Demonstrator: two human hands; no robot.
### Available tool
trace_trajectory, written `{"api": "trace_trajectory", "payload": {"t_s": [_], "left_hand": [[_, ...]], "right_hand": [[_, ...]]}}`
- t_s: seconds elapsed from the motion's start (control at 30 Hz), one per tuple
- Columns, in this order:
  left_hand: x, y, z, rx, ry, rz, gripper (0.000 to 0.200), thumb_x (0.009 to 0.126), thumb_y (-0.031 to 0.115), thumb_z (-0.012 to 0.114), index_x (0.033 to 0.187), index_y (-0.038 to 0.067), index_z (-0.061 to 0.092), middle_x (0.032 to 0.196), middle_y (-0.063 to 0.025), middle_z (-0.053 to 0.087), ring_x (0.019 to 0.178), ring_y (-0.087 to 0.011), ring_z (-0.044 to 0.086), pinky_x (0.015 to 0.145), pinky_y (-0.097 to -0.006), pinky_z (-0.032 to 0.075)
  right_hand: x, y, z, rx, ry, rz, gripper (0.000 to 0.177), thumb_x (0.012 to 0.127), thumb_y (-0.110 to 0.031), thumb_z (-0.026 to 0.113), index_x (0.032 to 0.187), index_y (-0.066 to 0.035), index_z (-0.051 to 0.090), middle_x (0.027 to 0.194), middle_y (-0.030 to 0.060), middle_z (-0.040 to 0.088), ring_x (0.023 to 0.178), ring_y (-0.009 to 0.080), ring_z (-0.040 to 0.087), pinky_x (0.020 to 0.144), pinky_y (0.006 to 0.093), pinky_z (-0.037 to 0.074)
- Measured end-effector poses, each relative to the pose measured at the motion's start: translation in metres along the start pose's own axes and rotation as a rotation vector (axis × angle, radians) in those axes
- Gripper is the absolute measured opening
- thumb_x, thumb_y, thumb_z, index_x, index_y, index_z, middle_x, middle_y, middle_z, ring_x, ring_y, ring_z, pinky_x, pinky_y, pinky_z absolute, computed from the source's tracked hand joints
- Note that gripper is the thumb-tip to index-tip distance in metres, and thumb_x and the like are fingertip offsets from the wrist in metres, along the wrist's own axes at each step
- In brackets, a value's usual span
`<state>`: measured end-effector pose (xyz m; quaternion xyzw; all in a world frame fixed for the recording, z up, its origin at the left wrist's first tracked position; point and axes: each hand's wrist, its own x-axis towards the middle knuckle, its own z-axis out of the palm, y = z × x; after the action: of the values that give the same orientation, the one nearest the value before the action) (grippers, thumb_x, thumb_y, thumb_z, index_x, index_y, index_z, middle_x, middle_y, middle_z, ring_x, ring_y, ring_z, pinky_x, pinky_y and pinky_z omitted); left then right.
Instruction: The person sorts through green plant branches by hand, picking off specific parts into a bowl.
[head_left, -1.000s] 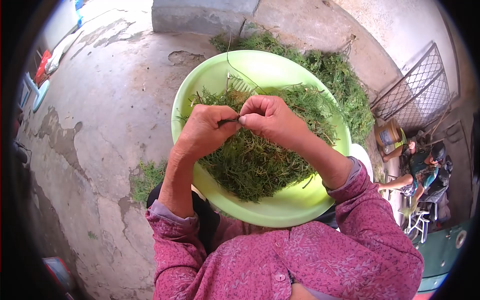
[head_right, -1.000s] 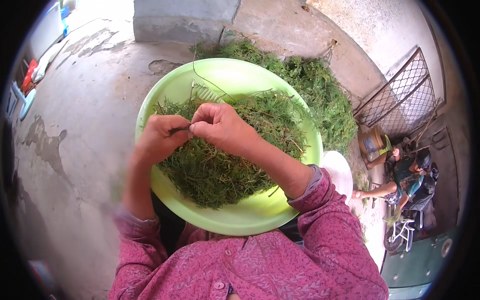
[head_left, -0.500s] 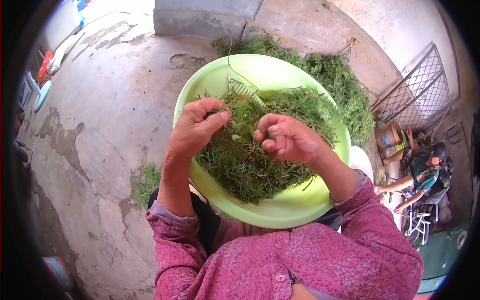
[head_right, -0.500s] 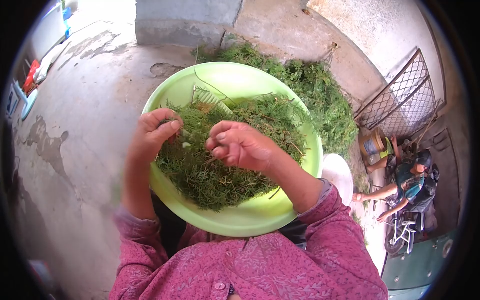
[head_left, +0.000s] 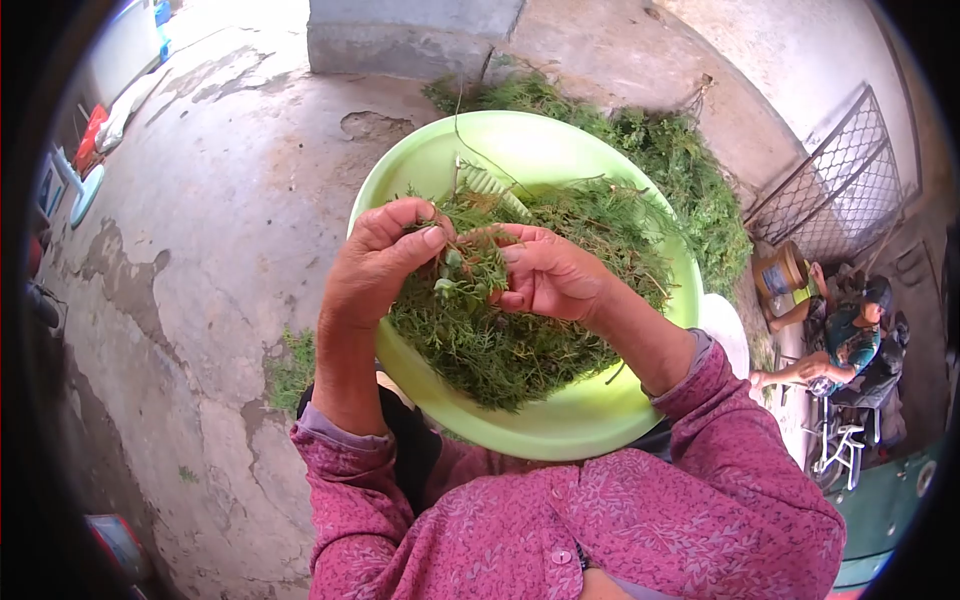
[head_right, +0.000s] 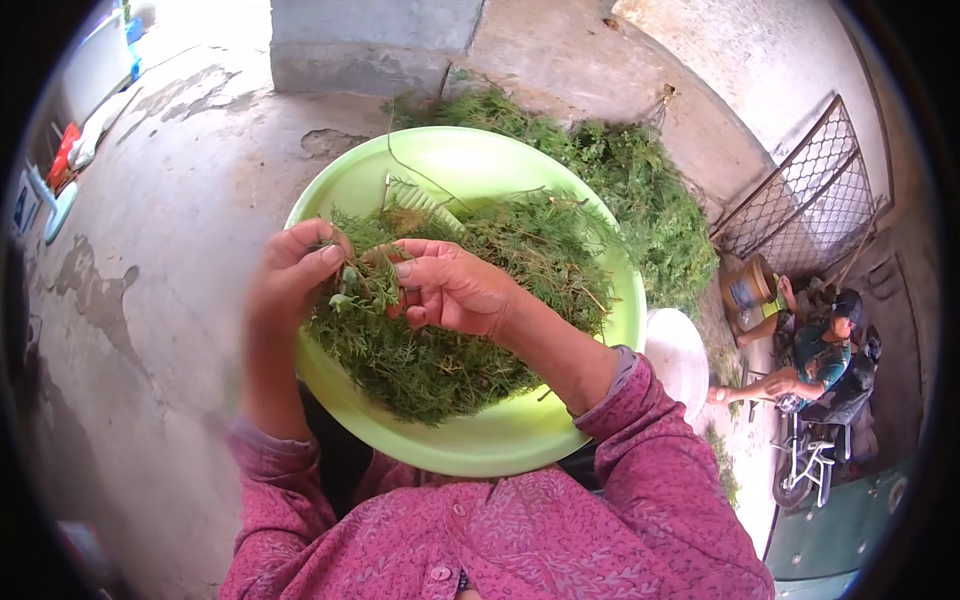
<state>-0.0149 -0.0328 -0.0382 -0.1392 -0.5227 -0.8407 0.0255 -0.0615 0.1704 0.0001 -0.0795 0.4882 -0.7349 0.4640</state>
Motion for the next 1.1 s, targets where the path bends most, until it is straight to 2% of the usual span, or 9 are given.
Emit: {"api": "trace_trajectory", "payload": {"t_s": [0.27,0.3,0.43,0.6,0.67,0.8,0.87,0.93,1.1], "left_hand": [[0.004,-0.003,-0.001,0.049,0.128,-0.067,0.008,0.082,0.011,0.059,0.082,0.003,0.061,0.07,0.0038,0.058,0.059,-0.0029,0.05,0.056,-0.0175,0.04],[0.003,-0.002,0.0,0.049,0.127,-0.069,0.008,0.082,0.011,0.059,0.082,0.003,0.061,0.07,0.0038,0.058,0.059,-0.0029,0.05,0.056,-0.0175,0.04],[0.002,-0.001,0.003,0.151,0.034,-0.048,0.009,0.082,0.011,0.06,0.083,0.002,0.062,0.07,0.0041,0.058,0.06,-0.0027,0.049,0.056,-0.0177,0.039],[0.001,0.003,0.008,0.233,0.029,-0.067,0.012,0.082,0.012,0.061,0.086,0.001,0.062,0.07,0.0047,0.057,0.062,-0.0025,0.048,0.056,-0.018,0.039],[0.0,0.003,0.009,0.188,-0.039,-0.086,0.012,0.082,0.012,0.061,0.086,0.001,0.063,0.07,0.0046,0.057,0.062,-0.0025,0.049,0.056,-0.0182,0.04],[-0.001,0.007,0.008,0.319,-0.054,-0.076,0.011,0.081,0.011,0.06,0.084,0.001,0.063,0.068,0.0047,0.057,0.061,-0.0023,0.049,0.055,-0.0182,0.04],[-0.001,0.008,0.011,0.283,0.082,-0.058,0.009,0.081,0.009,0.06,0.08,0.001,0.063,0.065,0.0047,0.056,0.06,-0.0021,0.048,0.054,-0.0183,0.039],[0.0,0.007,0.014,0.293,0.1,-0.04,0.009,0.081,0.009,0.059,0.078,0.001,0.063,0.064,0.0048,0.055,0.059,-0.002,0.048,0.053,-0.0183,0.038],[-0.002,0.007,0.018,0.325,0.092,-0.067,0.009,0.08,0.008,0.059,0.075,0.001,0.062,0.062,0.0046,0.055,0.056,-0.0018,0.047,0.05,-0.0184,0.037]], "right_hand": [[0.0,0.004,-0.002,0.067,0.038,-0.018,0.024,0.086,-0.015,0.057,0.108,-0.006,0.054,0.083,0.0016,0.06,0.066,0.0134,0.06,0.05,0.0212,0.044],[0.001,0.006,-0.005,-0.009,0.027,-0.022,0.021,0.087,-0.014,0.057,0.107,-0.007,0.055,0.082,0.0013,0.06,0.064,0.0128,0.06,0.049,0.0208,0.043],[-0.001,0.006,-0.001,-0.067,0.083,-0.01,0.015,0.087,-0.012,0.057,0.1,-0.005,0.058,0.076,0.0023,0.06,0.056,0.0114,0.058,0.047,0.0202,0.044],[-0.008,0.005,-0.007,-0.02,0.099,0.03,0.014,0.088,-0.013,0.057,0.098,-0.004,0.058,0.078,0.0015,0.058,0.06,0.0116,0.058,0.046,0.0193,0.041],[-0.011,0.004,-0.003,-0.027,0.112,0.038,0.015,0.088,-0.013,0.057,0.098,-0.003,0.058,0.078,0.0014,0.058,0.06,0.0116,0.058,0.045,0.0189,0.04],[-0.012,0.004,-0.002,-0.067,0.12,0.065,0.016,0.087,-0.013,0.056,0.097,-0.001,0.058,0.08,0.0067,0.061,0.058,0.0117,0.058,0.043,0.019,0.04],[-0.014,0.003,-0.004,-0.094,0.109,0.093,0.016,0.086,-0.012,0.055,0.096,0.0,0.058,0.081,0.0091,0.062,0.057,0.0116,0.057,0.042,0.0192,0.04],[-0.017,0.001,-0.005,-0.107,0.135,0.169,0.019,0.084,-0.011,0.053,0.097,0.002,0.058,0.083,0.0129,0.064,0.056,0.0116,0.057,0.042,0.0185,0.04],[-0.026,0.005,-0.006,-0.129,0.114,0.281,0.021,0.083,-0.011,0.053,0.099,0.003,0.058,0.081,0.0117,0.063,0.056,0.0098,0.057,0.042,0.0175,0.041]]}}
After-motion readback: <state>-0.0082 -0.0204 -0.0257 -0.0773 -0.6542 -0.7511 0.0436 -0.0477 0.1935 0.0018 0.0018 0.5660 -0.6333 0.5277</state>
